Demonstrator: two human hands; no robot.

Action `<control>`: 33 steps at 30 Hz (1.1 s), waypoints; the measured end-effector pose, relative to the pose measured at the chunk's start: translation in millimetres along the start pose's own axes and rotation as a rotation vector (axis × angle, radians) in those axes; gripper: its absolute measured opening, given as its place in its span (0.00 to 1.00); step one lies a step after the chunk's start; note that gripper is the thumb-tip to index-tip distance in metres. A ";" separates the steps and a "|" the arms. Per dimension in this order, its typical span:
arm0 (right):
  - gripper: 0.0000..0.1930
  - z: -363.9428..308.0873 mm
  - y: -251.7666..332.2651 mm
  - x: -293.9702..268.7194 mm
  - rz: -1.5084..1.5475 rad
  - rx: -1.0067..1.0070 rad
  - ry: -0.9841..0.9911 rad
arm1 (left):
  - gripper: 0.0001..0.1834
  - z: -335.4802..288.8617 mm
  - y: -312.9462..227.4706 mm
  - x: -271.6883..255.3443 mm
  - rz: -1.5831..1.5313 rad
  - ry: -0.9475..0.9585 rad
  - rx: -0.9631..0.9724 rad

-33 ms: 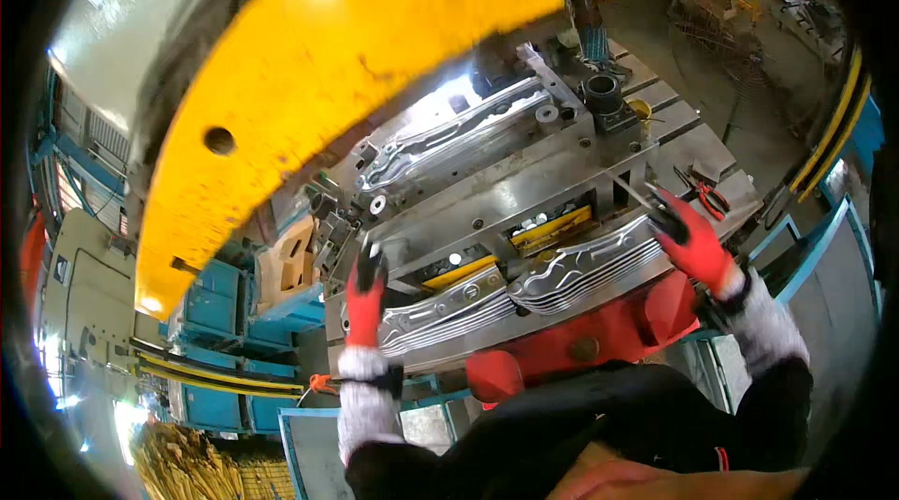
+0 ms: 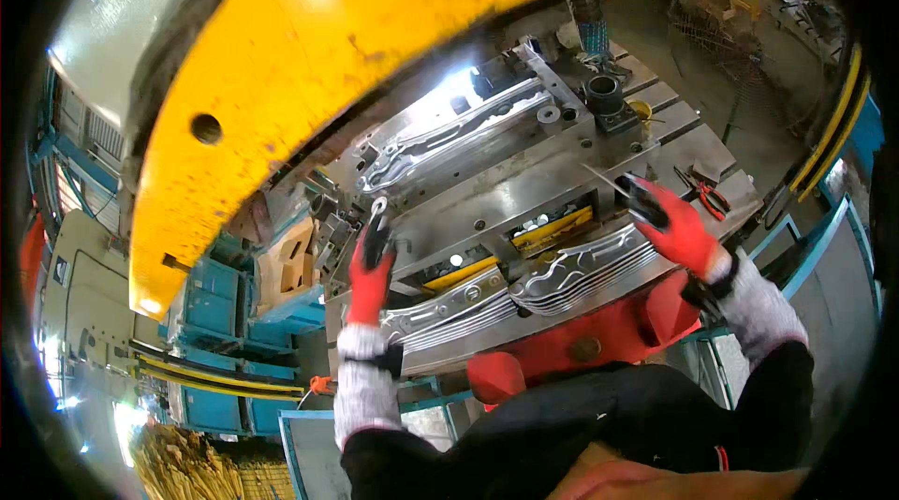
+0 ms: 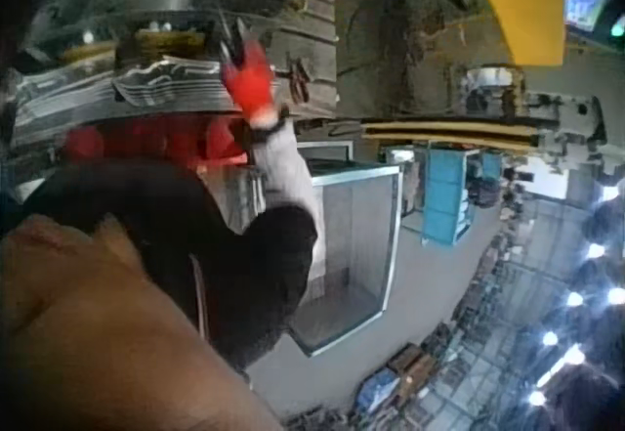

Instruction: Operating a large industrial metal press to stamp and form sheet metal parts.

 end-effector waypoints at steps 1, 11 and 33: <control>0.32 27.8 12.5 15.1 -0.058 -0.002 0.076 | 0.30 35.8 -2.5 11.5 0.173 0.052 0.140; 0.31 110.1 12.3 88.2 -0.524 -0.093 -0.074 | 0.44 194.3 -2.7 147.2 0.894 0.466 0.512; 0.27 -29.4 -18.1 56.2 0.038 -0.147 -0.112 | 0.45 -65.7 9.7 -21.0 0.786 0.605 0.326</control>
Point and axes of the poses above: each hand's wrist, its own z-axis towards the middle knuckle, its own x-axis out of the palm, y = z × x, the point moved 4 cm from there along z, towards the middle knuckle
